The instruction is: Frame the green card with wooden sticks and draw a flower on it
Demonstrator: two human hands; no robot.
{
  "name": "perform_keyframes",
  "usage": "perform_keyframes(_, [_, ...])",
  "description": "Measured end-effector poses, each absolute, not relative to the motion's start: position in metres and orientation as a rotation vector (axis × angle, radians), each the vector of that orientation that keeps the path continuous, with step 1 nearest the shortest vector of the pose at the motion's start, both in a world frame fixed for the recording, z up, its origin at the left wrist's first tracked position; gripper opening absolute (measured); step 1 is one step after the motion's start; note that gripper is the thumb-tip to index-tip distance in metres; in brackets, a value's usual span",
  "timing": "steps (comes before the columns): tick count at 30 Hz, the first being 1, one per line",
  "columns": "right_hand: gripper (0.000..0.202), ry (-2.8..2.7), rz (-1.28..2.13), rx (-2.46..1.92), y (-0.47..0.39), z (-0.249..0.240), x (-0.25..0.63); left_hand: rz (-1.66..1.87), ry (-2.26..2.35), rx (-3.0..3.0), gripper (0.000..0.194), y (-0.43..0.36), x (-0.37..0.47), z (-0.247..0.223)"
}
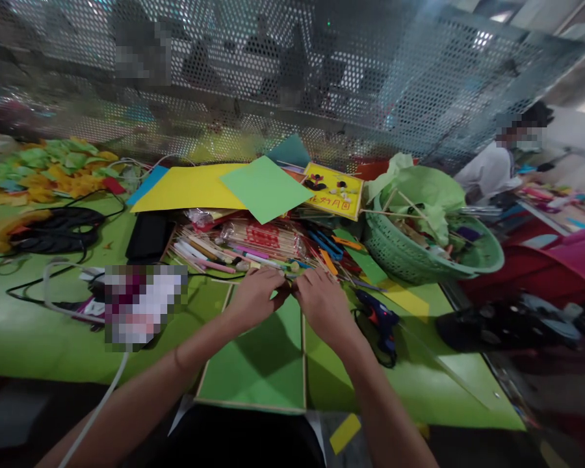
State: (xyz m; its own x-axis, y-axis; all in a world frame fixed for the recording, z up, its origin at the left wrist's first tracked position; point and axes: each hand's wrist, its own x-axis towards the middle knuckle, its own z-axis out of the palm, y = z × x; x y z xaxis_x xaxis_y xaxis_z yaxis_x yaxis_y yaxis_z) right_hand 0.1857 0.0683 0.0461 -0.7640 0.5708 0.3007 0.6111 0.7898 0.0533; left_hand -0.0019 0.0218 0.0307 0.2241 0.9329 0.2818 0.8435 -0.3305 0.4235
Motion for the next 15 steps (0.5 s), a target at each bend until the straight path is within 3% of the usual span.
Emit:
perform_keyframes(7, [0.017, -2.605, 0.174, -0.857, 0.090, 0.044, 0.196, 0.758, 1.703, 2.241, 0.012, 0.021, -0.009, 0.024])
perform_keyframes(15, [0.041, -2.430, -0.347, -1.500, 0.165, 0.036, 0.228, 0.826, 1.681, 2.194, 0.011, 0.021, -0.014, 0.025])
